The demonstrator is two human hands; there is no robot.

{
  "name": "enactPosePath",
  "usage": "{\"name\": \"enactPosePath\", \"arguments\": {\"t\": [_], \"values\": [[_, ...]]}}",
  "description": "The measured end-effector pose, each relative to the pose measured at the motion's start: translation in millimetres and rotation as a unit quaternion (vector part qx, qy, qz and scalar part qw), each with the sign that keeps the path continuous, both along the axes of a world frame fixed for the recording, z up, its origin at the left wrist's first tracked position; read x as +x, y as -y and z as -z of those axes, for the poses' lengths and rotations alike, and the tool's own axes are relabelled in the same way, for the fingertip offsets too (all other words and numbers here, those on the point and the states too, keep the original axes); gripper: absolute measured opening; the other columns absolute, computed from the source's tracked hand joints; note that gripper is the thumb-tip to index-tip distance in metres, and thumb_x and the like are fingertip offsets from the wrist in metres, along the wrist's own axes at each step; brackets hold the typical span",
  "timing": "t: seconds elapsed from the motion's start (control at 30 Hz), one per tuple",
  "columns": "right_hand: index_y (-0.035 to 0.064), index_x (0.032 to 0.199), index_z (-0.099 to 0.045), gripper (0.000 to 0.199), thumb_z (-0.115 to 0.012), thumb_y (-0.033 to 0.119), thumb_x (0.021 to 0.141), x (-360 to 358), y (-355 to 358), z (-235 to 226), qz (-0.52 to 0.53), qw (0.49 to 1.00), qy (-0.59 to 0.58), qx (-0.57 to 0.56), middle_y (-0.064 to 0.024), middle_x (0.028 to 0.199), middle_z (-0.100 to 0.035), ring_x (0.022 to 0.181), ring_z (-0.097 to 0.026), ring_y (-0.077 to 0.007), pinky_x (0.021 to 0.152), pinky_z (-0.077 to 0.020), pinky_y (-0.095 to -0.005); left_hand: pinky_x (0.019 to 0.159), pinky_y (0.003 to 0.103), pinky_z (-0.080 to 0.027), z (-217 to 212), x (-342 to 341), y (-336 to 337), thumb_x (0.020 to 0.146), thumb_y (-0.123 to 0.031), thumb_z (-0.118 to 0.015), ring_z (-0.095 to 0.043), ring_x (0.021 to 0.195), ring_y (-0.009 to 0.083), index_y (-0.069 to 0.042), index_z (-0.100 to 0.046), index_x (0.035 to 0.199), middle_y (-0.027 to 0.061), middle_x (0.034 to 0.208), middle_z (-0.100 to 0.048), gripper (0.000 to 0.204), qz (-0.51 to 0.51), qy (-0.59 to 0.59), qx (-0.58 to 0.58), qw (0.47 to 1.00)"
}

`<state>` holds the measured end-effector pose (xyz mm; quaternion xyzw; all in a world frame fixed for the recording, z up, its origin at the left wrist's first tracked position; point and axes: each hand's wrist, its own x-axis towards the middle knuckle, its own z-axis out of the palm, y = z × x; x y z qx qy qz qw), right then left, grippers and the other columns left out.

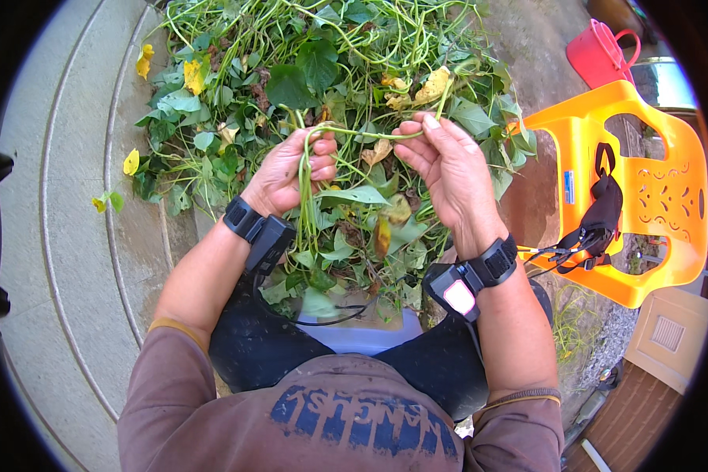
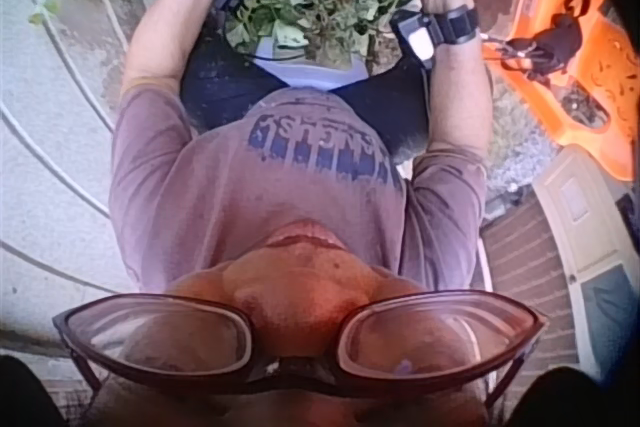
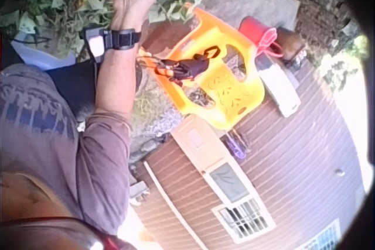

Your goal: The person sits on a small stool and repeatedly picks up long green vines with leaves and yellow flowers from a large pile on the floor. They separate leaves and stems by hand, placing the separated parts into a smaller pile to the left.

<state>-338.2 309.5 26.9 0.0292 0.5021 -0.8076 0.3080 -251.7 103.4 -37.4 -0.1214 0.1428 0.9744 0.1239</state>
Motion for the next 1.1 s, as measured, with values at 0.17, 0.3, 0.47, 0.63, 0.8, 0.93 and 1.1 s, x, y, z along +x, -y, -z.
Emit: {"name": "enactPosePath", "arguments": {"t": [0.17, 0.3, 0.47, 0.63, 0.8, 0.93, 1.1], "values": [[-0.0016, 0.104, -0.051, 0.022, -0.049, 0.016, 0.092, 8.8, 6.3, 8.4, -0.011, 0.996, 0.088, -0.028, -0.0125, 0.1, -0.06, 0.089, -0.061, -0.0214, 0.08, -0.0526, -0.0312, 0.051, 0.023, -0.033, -19.5, -4.5, 2.6, 0.095, -0.02, -0.041, -0.036, 0.053, 0.0062, -0.007, -0.046, 0.086, -0.0024, 0.069, -0.042, 0.017, -0.032, -0.041, 0.014, 0.999], [-0.0007, 0.103, -0.052, 0.02, -0.049, 0.015, 0.092, 10.1, 6.8, 12.0, -0.015, 0.982, 0.147, -0.114, -0.0127, 0.096, -0.06, 0.089, -0.061, -0.0225, 0.08, -0.0524, -0.0317, 0.049, 0.022, -0.033, -38.9, -2.8, -1.5, 0.093, -0.017, -0.043, -0.034, 0.049, 0.0058, -0.008, -0.044, 0.085, -0.0041, 0.066, -0.039, 0.013, -0.069, -0.077, 0.073, 0.992], [0.0, 0.101, -0.053, 0.019, -0.051, 0.017, 0.091, -2.1, -3.1, 3.4, 0.077, 0.992, 0.084, -0.045, -0.0106, 0.091, -0.061, 0.085, -0.062, -0.02, 0.075, -0.0529, -0.0305, 0.044, 0.021, -0.034, -64.1, 5.1, 11.8, 0.092, -0.032, -0.049, -0.035, 0.048, 0.0043, -0.006, -0.05, 0.092, -0.0059, 0.06, -0.037, 0.026, -0.088, -0.026, -0.055, 0.994], [0.0003, 0.1, -0.053, 0.021, -0.052, 0.019, 0.091, -3.2, -5.6, -2.2, 0.09, 0.996, 0.004, 0.003, -0.0096, 0.089, -0.061, 0.083, -0.062, -0.018, 0.074, -0.0534, -0.0281, 0.044, 0.019, -0.03, -67.3, 17.5, -2.5, 0.086, -0.041, -0.056, -0.03, 0.045, 0.0023, -0.004, -0.053, 0.098, -0.0088, 0.054, -0.031, 0.039, 0.103, -0.018, -0.167, 0.98], [0.0006, 0.099, -0.054, 0.02, -0.051, 0.019, 0.091, -10.0, -10.6, -2.2, 0.09, 0.995, -0.045, 0.006, -0.009, 0.088, -0.062, 0.082, -0.062, -0.0177, 0.072, -0.0533, -0.0271, 0.043, 0.019, -0.025, -66.8, 16.4, -2.0, 0.087, -0.024, -0.056, -0.026, 0.045, 0.003, -0.007, -0.059, 0.086, -0.0099, 0.053, -0.033, 0.017, 0.076, 0.028, -0.317, 0.945], [0.0005, 0.101, -0.054, 0.02, -0.05, 0.018, 0.092, -13.9, -14.9, -4.7, 0.099, 0.994, -0.047, 0.013, -0.0088, 0.09, -0.062, 0.083, -0.063, -0.0185, 0.073, -0.0531, -0.0274, 0.043, 0.02, -0.022, -64.2, 13.5, 1.5, 0.086, -0.021, -0.052, -0.025, 0.045, 0.0029, -0.006, -0.058, 0.083, -0.0098, 0.053, -0.032, 0.016, 0.14, 0.021, -0.367, 0.919], [0.0002, 0.1, -0.054, 0.021, -0.051, 0.018, 0.091, -11.0, -11.5, -6.5, 0.067, 0.996, -0.061, 0.015, -0.0086, 0.087, -0.062, 0.081, -0.063, -0.0182, 0.071, -0.0536, -0.0267, 0.042, 0.02, -0.023, -58.6, 11.1, 0.2, 0.082, -0.018, -0.051, -0.027, 0.045, 0.0025, -0.006, -0.056, 0.083, -0.0078, 0.055, -0.034, 0.013, 0.139, 0.017, -0.354, 0.925]]}}
